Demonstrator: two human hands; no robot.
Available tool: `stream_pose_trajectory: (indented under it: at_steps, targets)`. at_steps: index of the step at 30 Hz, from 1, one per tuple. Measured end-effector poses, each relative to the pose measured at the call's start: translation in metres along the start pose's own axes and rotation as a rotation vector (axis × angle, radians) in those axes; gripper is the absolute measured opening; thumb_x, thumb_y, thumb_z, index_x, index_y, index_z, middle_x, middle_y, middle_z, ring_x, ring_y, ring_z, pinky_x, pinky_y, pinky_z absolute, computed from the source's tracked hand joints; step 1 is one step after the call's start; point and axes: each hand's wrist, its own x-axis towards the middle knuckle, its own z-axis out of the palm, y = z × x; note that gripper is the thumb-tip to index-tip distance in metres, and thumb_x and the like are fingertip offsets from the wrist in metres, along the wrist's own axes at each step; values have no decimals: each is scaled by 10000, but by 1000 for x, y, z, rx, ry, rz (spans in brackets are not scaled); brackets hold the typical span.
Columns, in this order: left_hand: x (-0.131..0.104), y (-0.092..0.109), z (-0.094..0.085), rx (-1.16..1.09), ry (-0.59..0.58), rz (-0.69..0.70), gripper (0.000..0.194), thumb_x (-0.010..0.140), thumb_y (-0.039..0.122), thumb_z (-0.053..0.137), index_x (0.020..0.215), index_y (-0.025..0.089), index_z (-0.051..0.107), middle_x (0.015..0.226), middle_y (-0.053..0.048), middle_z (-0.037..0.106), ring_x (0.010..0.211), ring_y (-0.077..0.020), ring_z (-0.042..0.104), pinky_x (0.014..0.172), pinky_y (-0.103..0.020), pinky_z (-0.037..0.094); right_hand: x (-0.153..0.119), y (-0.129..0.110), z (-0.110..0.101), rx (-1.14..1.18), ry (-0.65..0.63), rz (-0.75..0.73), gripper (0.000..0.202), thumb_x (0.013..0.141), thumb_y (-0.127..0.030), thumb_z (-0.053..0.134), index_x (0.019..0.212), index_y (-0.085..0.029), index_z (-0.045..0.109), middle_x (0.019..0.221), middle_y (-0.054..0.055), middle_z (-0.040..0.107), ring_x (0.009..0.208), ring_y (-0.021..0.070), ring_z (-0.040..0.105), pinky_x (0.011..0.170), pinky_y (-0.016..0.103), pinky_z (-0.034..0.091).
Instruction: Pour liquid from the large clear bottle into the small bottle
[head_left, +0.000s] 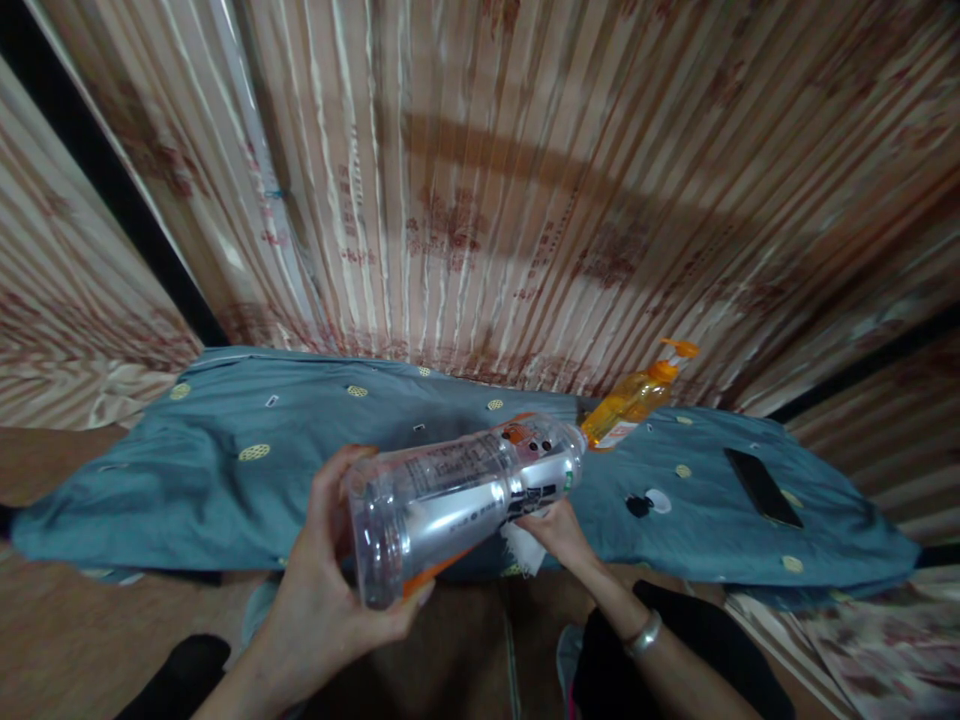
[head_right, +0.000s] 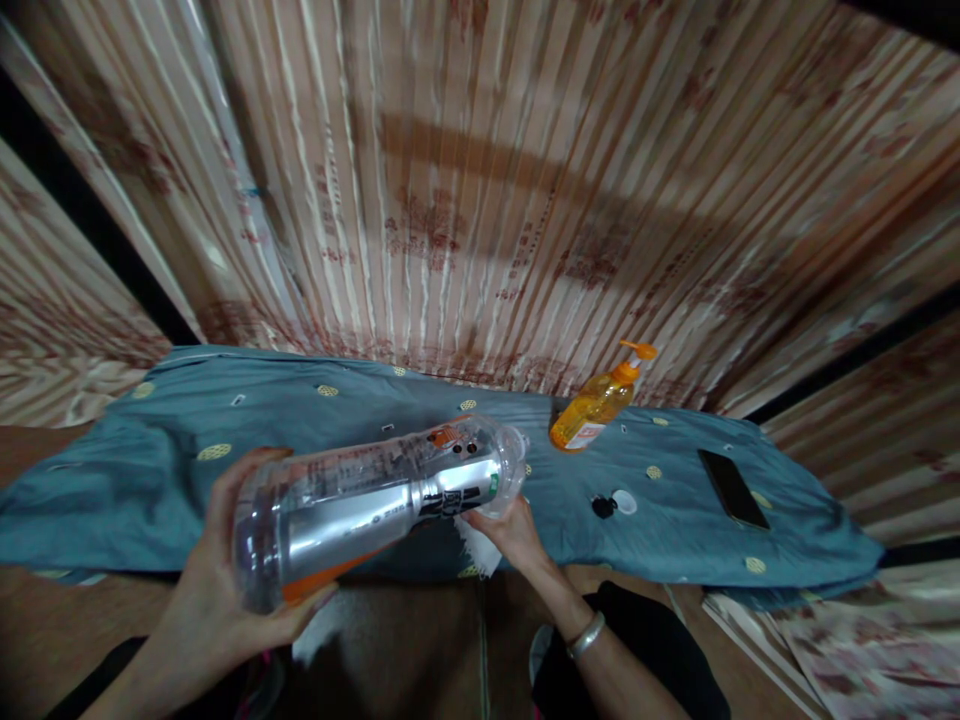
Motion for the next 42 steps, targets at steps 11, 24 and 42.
stream_pose_trajectory:
  at_steps: [11, 24, 42]
  targets:
    - [-1, 1, -1, -19, -4, -44, 784, 666, 318, 726, 1367, 285, 376, 1170, -20, 703, 1056, -236, 730, 938, -342, 599, 0, -1, -2, 29, -37, 10, 288, 640, -456, 827, 730, -195, 743, 812, 66, 804, 809, 298, 754, 753, 380, 603]
    - [-1, 0, 0, -30, -9, -24, 793, 666, 291, 726, 1376, 284, 374, 1174, -39, 706, 1058, -260, 731, 924, -378, 608, 1, 1, 0, 18, -10, -35, 349, 644, -458, 818, 857, -186, 768, 874, 89, 816, 830, 314, 760, 806, 416, 598]
    - [1, -11, -4, 7, -24, 45, 827, 658, 320, 767, 1387, 295, 377, 1199, -46, 685, 1039, -262, 735, 862, -359, 629, 0, 2, 1, 7, -1, -5, 336, 631, -498, 808, 754, -195, 731, 865, 104, 806, 848, 323, 750, 790, 419, 594]
